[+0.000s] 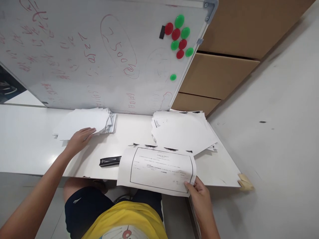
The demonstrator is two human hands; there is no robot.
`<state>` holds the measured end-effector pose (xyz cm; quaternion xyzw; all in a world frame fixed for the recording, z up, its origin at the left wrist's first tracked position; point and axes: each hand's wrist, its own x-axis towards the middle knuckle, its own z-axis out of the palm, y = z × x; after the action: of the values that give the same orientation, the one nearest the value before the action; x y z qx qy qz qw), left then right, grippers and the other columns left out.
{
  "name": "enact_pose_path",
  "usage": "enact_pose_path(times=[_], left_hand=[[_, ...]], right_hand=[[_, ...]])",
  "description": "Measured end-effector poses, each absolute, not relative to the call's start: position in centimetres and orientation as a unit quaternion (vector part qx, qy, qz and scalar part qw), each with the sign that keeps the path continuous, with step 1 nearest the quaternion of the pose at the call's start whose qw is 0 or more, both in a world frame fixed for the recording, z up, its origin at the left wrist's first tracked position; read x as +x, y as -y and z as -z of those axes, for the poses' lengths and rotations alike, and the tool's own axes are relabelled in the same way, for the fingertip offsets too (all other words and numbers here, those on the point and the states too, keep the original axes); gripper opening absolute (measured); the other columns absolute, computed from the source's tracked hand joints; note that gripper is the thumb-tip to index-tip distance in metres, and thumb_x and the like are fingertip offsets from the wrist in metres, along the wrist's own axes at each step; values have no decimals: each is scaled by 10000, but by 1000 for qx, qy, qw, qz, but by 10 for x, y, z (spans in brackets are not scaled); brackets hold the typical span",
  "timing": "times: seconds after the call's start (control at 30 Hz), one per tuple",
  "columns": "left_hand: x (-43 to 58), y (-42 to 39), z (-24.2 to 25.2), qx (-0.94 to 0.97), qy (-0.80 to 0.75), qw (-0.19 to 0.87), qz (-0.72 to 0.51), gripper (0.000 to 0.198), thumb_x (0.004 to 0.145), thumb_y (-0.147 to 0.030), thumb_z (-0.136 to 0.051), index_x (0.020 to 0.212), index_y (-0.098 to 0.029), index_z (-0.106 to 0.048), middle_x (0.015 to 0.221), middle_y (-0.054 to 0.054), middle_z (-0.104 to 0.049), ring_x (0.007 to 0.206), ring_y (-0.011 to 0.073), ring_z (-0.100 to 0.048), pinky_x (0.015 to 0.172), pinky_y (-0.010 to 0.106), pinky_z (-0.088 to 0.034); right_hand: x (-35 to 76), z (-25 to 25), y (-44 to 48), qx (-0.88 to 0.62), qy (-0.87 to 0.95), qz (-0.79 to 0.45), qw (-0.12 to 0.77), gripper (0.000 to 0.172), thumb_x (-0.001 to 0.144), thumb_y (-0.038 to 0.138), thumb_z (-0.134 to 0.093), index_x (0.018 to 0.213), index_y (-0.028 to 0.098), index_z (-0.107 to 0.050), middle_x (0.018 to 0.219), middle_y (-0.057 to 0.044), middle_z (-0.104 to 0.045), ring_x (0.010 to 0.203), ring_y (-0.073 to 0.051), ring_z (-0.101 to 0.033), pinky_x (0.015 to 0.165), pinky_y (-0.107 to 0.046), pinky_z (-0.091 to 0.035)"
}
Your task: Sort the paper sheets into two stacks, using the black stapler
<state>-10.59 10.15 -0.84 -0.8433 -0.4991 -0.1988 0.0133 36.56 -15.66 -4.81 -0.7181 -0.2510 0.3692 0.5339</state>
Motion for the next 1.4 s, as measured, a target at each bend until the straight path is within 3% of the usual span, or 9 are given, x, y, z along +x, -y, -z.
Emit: enact_pose_path(times=[0.13, 0.33, 0.43, 0.6, 0.7, 0.8, 1.07, 1.23, 1.4], left_hand=[[-106, -99, 9, -853, 481, -6, 201, 446, 937, -377, -300, 1199, -203, -615, 1230, 58, -637, 1199, 250, -549, 1017, 441, -438], [-102, -101, 6, -853, 455, 19, 256, 354, 948, -330, -356, 1148, -224, -629, 1132, 43, -688, 1115, 247, -614, 910, 412, -524], [-82, -87, -3, -859, 423, 42, 284, 335, 950, -247, -381, 1231, -224, -562, 1201, 61, -653, 1199, 264, -554, 917, 450, -525], [21, 11, -7, -910, 291, 102, 276, 530, 875, -47, -350, 1390, -166, -389, 1372, 132, -511, 1332, 238, -406, 1053, 482, -446], [96, 76, 10, -948, 214, 120, 204, 448, 892, -99, -366, 1316, -178, -487, 1402, 52, -492, 1364, 211, -354, 1057, 455, -452], [145, 108, 36, -958, 187, 130, 176, 387, 938, -181, -389, 1290, -70, -505, 1352, 122, -536, 1320, 261, -419, 1058, 418, -416], [159, 96, 64, -975, 115, 94, 165, 426, 957, -216, -414, 1358, -77, -438, 1434, 119, -443, 1369, 276, -335, 1141, 442, -249], [112, 90, 27, -979, 152, 38, 134, 545, 950, -463, -381, 1404, -162, -405, 1490, 39, -369, 1404, 265, -265, 1145, 425, -276], [35, 55, 23, -892, 400, 35, 209, 530, 936, -219, -400, 1453, -164, -301, 1411, 119, -470, 1387, 302, -291, 1054, 501, -363]], right_hand=[[367, 51, 159, -719, 254, -367, 533, 375, 669, 384, -717, 1002, 212, -720, 934, -45, -755, 901, -260, -668, 778, -333, -530], [367, 47, 157, -714, 266, -367, 533, 391, 654, 377, -728, 1002, 200, -716, 930, -56, -753, 903, -274, -664, 775, -352, -534], [365, 42, 156, -713, 270, -387, 519, 421, 628, 374, -751, 1010, 201, -717, 936, -65, -753, 902, -281, -661, 775, -359, -537], [352, 35, 157, -671, 262, -457, 522, 450, 645, 392, -770, 1053, 214, -702, 984, -69, -748, 943, -285, -661, 826, -382, -533], [341, 33, 159, -629, 219, -523, 531, 470, 677, 407, -768, 1108, 242, -677, 1052, -59, -735, 989, -281, -658, 861, -395, -525], [334, 35, 159, -604, 162, -553, 550, 456, 703, 451, -751, 1103, 242, -683, 1063, -66, -732, 1005, -289, -657, 859, -414, -527], [332, 51, 141, -525, 172, -624, 552, 439, 595, 346, -840, 984, 184, -720, 940, -86, -758, 933, -310, -684, 840, -444, -527], [340, 47, 148, -553, 174, -621, 528, 356, 663, 374, -790, 981, 228, -723, 949, -67, -761, 878, -295, -698, 806, -420, -539], [369, 53, 151, -633, 211, -546, 507, 454, 611, 430, -815, 982, 190, -716, 932, -100, -761, 869, -303, -696, 815, -432, -538]])
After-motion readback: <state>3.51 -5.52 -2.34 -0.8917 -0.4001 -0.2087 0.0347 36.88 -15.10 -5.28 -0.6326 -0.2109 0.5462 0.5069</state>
